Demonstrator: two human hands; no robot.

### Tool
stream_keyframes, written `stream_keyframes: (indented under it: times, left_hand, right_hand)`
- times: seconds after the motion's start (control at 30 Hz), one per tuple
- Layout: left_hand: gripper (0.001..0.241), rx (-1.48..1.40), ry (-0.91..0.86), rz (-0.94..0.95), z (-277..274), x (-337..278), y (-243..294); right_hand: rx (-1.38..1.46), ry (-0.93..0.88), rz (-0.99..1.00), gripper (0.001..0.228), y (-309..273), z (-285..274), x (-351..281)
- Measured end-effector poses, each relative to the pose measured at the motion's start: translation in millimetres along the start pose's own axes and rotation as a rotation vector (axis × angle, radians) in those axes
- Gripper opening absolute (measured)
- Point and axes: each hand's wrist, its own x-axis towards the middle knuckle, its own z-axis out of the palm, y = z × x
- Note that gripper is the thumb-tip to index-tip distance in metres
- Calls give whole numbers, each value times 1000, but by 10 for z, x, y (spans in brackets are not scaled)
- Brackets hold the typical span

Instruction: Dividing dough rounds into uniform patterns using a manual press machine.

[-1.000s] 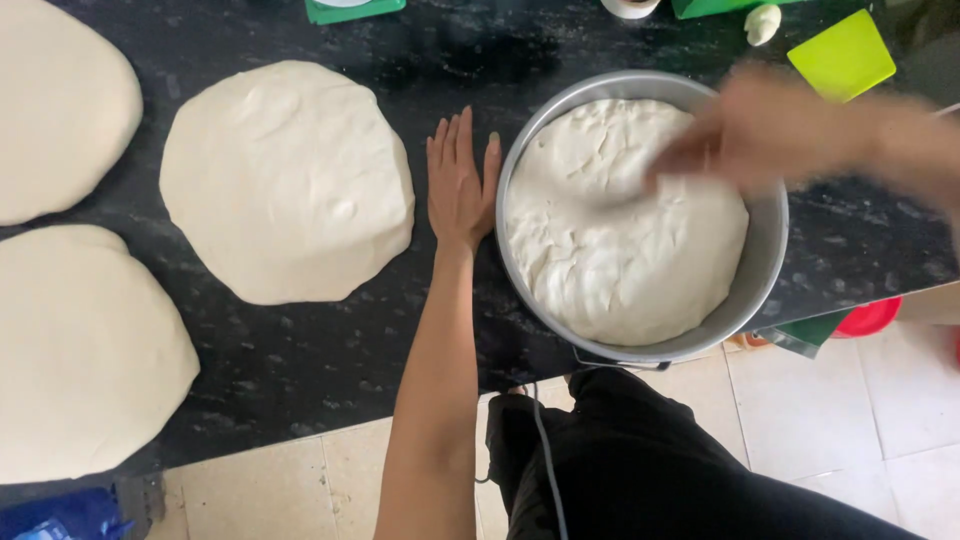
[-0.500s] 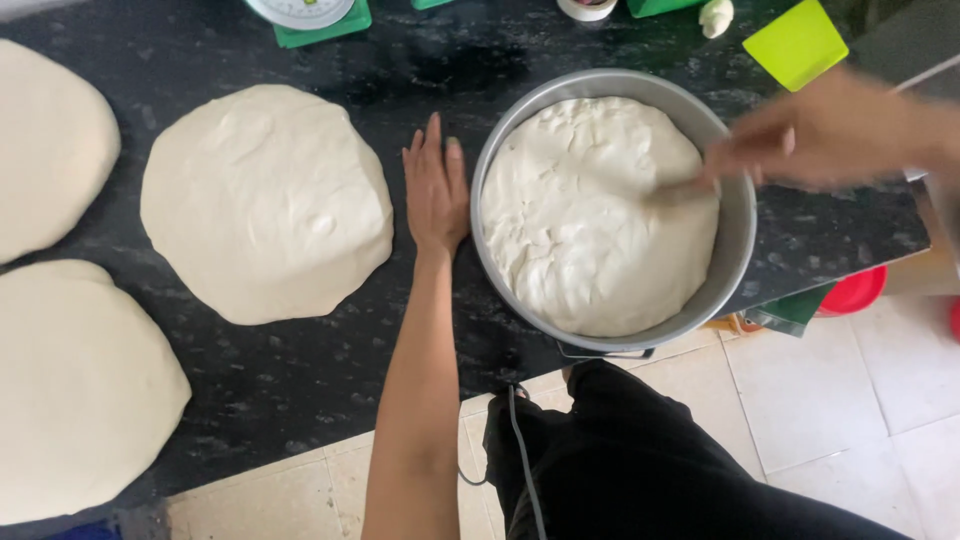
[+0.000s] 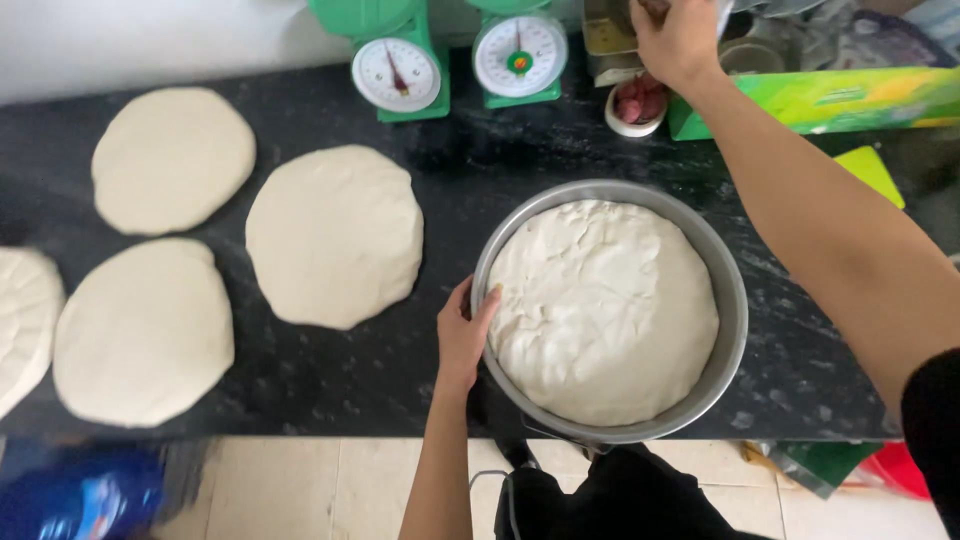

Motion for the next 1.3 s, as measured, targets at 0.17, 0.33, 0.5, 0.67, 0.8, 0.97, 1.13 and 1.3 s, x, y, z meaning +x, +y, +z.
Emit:
stream_keyframes:
  times: [0.17, 0.33, 0.5, 0.67, 0.8, 0.97, 1.13, 1.3]
  left_hand:
    - [57, -119, 182, -55, 50, -462, -250]
    - [49, -154, 162, 37, 33, -678, -612]
    - [49, -199, 177, 26, 313, -949, -690]
    - [50, -320, 143, 97, 1026, -1729, -787]
    - [59, -304, 126, 45, 1638, -2341, -987]
    - [67, -352, -21, 130, 2244, -2741, -1366]
    - [77, -384, -211, -371, 2395, -2542, -1234]
    - [71, -261, -271, -557, 3087, -2801, -1208]
  right_hand:
    - [-26, -230, 247, 33, -240, 12, -151]
    - [162, -373, 379, 54, -763, -669, -1000]
    - [206, -355, 625, 73, -1251, -1627, -2228]
    - [213, 13, 1125, 74, -1773, -2568, -3964]
    - [518, 55, 1610, 68, -2501, -3078, -4489]
    - [1233, 287, 1768, 38, -2349, -3064, -5129]
    - [1081, 453, 1749, 18, -1909, -3599, -5784]
    - [1000, 571, 1817, 18, -1757, -4542, -6184]
